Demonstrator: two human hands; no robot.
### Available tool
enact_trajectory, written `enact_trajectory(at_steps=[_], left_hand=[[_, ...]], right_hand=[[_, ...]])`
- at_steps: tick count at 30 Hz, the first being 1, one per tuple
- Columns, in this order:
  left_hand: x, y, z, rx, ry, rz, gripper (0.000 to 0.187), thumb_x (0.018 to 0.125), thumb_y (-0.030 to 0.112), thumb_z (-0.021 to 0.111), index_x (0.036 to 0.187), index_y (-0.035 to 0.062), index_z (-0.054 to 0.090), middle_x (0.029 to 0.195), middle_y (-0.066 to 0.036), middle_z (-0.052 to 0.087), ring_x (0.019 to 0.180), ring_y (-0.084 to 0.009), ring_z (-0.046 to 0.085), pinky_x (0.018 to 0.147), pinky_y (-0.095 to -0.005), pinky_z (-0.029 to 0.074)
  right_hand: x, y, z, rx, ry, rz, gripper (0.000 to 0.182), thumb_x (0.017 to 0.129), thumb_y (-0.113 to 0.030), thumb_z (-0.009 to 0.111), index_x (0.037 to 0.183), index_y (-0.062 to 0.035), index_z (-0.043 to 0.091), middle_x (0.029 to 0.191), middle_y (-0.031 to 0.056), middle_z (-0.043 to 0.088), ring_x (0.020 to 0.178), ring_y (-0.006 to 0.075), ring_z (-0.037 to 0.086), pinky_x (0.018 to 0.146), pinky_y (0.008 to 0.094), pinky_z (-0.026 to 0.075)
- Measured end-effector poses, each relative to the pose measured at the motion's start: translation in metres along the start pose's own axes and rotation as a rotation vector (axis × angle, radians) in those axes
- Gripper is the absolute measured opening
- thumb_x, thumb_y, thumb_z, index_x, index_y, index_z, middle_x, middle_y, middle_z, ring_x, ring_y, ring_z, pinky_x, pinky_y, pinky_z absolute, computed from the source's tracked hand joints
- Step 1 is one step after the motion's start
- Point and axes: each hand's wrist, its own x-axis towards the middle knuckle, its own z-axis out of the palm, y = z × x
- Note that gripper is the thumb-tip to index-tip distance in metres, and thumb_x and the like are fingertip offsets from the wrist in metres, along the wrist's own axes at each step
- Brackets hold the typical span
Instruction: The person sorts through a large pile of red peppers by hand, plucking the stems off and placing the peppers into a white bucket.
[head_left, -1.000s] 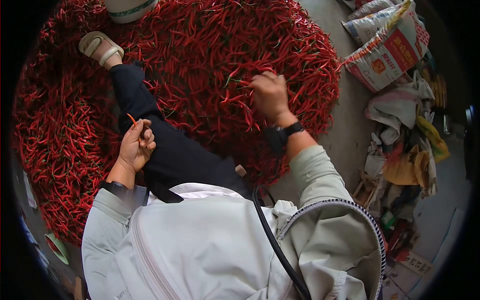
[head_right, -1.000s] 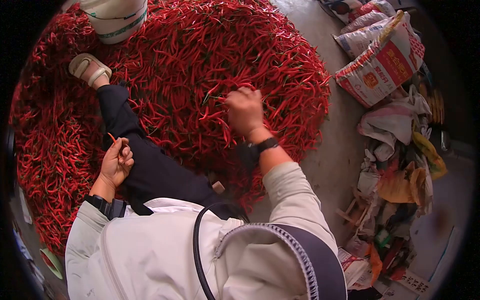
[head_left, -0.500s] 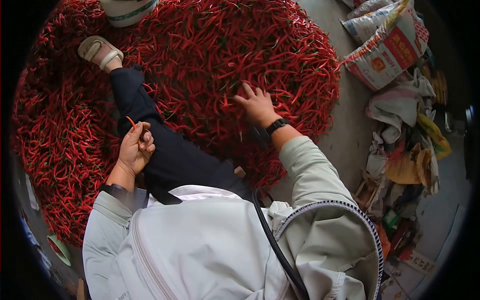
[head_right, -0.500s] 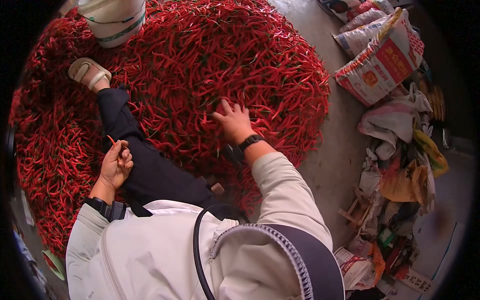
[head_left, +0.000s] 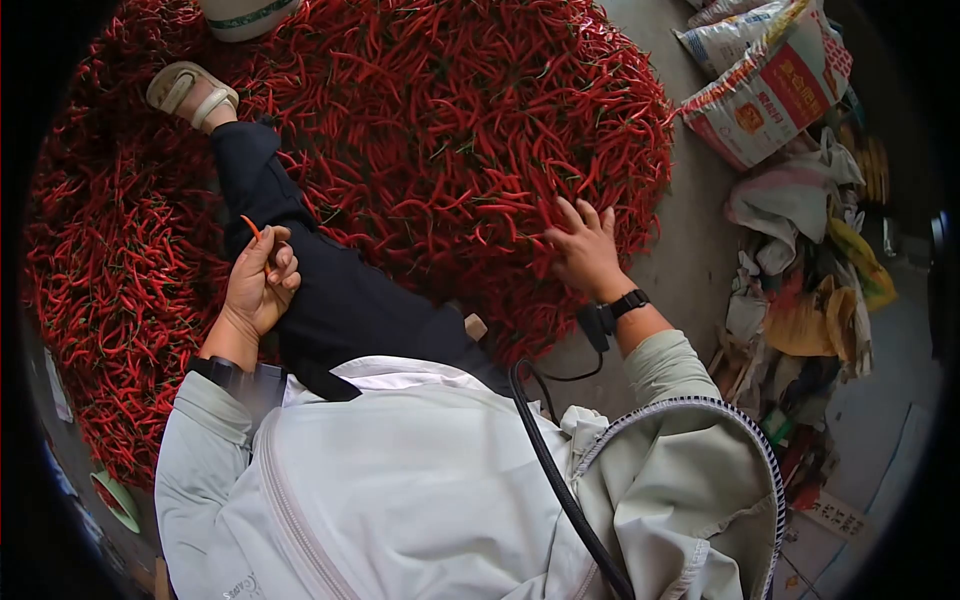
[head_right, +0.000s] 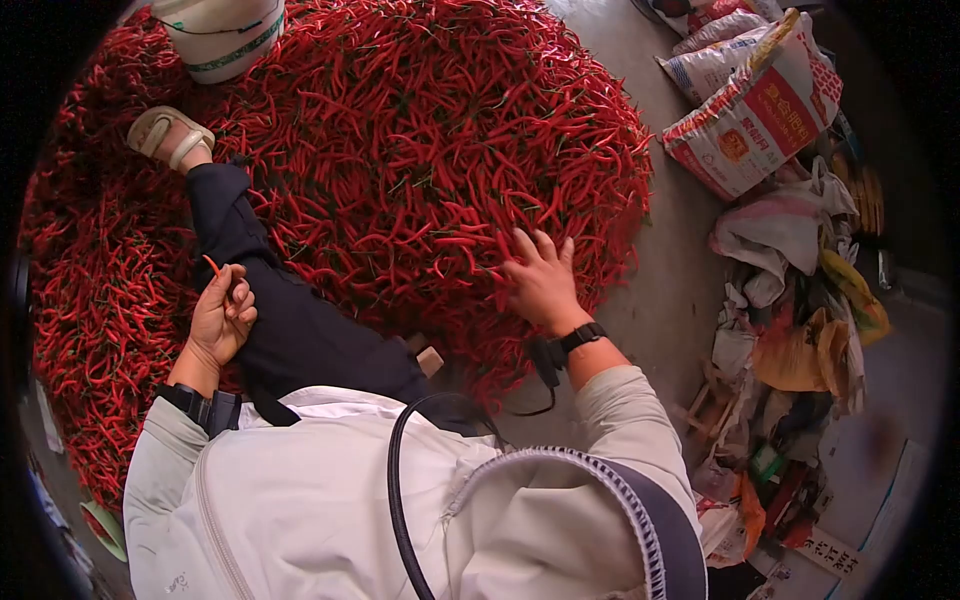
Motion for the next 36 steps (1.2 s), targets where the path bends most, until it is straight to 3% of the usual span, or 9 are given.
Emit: enact_trajectory(at_steps=[4, 7, 13, 19, 20, 24, 25, 29, 36], left_hand=[[-0.002, 0.001, -0.001, -0.003, -0.005, 0.023, 0.025, 0.094, 0.027, 0.042, 0.097, 0.0059, 0.056, 0.064, 0.0, 0.048, 0.049, -0.0057, 0.038, 0.051, -0.0216, 0.037], [-0.008, 0.004, -0.005, -0.023, -0.008, 0.021, 0.025, 0.094, 0.027, 0.042, 0.098, 0.0063, 0.056, 0.064, 0.0, 0.048, 0.049, -0.0059, 0.038, 0.051, -0.0218, 0.037], [-0.024, 0.006, -0.011, -0.103, -0.004, 0.03, 0.025, 0.094, 0.028, 0.042, 0.097, 0.0074, 0.055, 0.063, -0.001, 0.047, 0.048, -0.0066, 0.037, 0.05, -0.0221, 0.036], [-0.035, 0.01, -0.02, -0.152, 0.033, 0.04, 0.023, 0.093, 0.027, 0.043, 0.097, 0.0082, 0.055, 0.062, -0.003, 0.048, 0.045, -0.0071, 0.037, 0.047, -0.0219, 0.037], [-0.035, 0.01, -0.02, -0.154, 0.026, 0.041, 0.024, 0.093, 0.028, 0.043, 0.097, 0.008, 0.055, 0.062, -0.003, 0.049, 0.046, -0.0071, 0.037, 0.047, -0.0221, 0.037], [-0.033, 0.013, -0.016, -0.147, 0.019, 0.032, 0.025, 0.093, 0.029, 0.042, 0.097, 0.008, 0.056, 0.062, -0.003, 0.048, 0.046, -0.0071, 0.037, 0.047, -0.0223, 0.038], [-0.032, 0.014, -0.015, -0.126, -0.003, 0.023, 0.025, 0.094, 0.028, 0.041, 0.097, 0.0086, 0.055, 0.063, -0.002, 0.047, 0.046, -0.0069, 0.037, 0.047, -0.022, 0.037], [-0.03, 0.016, -0.01, -0.102, 0.006, 0.019, 0.024, 0.093, 0.028, 0.042, 0.097, 0.0079, 0.055, 0.062, -0.002, 0.047, 0.046, -0.0065, 0.037, 0.047, -0.0219, 0.038], [-0.025, 0.013, -0.009, -0.122, -0.006, 0.004, 0.023, 0.091, 0.028, 0.048, 0.095, 0.0069, 0.056, 0.063, -0.003, 0.049, 0.047, -0.0072, 0.039, 0.048, -0.0239, 0.038]], right_hand=[[0.074, -0.053, 0.0, 0.214, 0.333, -0.266, 0.026, 0.06, -0.016, 0.062, 0.086, -0.0139, 0.064, 0.118, 0.0084, 0.05, 0.118, 0.0263, 0.038, 0.097, 0.053, 0.024], [0.126, -0.117, 0.02, 0.225, 0.249, -0.54, 0.022, 0.066, -0.018, 0.057, 0.086, -0.01, 0.064, 0.116, 0.0083, 0.051, 0.12, 0.0265, 0.037, 0.099, 0.0544, 0.022], [0.205, -0.232, 0.052, 0.117, 0.071, -0.752, 0.035, 0.072, -0.026, 0.056, 0.103, -0.0118, 0.061, 0.124, 0.0079, 0.049, 0.124, 0.0256, 0.033, 0.102, 0.0562, 0.019], [0.251, -0.306, 0.122, 0.136, 0.309, -0.855, 0.034, 0.076, -0.033, 0.051, 0.105, -0.0195, 0.061, 0.121, 0.005, 0.051, 0.122, 0.0237, 0.036, 0.101, 0.0569, 0.02], [0.256, -0.313, 0.125, 0.123, 0.21, -0.872, 0.034, 0.076, -0.032, 0.051, 0.105, -0.0198, 0.061, 0.117, 0.0063, 0.052, 0.118, 0.0246, 0.039, 0.099, 0.0579, 0.021], [0.256, -0.311, 0.121, 0.049, 0.253, -0.776, 0.03, 0.073, -0.029, 0.052, 0.095, -0.0137, 0.064, 0.106, 0.0086, 0.054, 0.105, 0.0276, 0.046, 0.097, 0.0593, 0.023], [0.261, -0.319, 0.129, -0.022, 0.231, -0.767, 0.033, 0.08, -0.032, 0.046, 0.101, -0.0135, 0.064, 0.11, 0.0069, 0.051, 0.104, 0.0307, 0.048, 0.096, 0.0597, 0.025], [0.264, -0.312, 0.083, -0.148, -0.142, -0.735, 0.036, 0.083, -0.036, 0.044, 0.108, -0.0154, 0.061, 0.112, 0.0062, 0.052, 0.105, 0.0266, 0.049, 0.093, 0.0588, 0.026], [0.242, -0.237, 0.092, -0.419, -0.152, -0.83, 0.03, 0.081, -0.032, 0.049, 0.103, -0.0174, 0.063, 0.109, 0.0047, 0.052, 0.103, 0.0236, 0.045, 0.092, 0.0552, 0.029]])
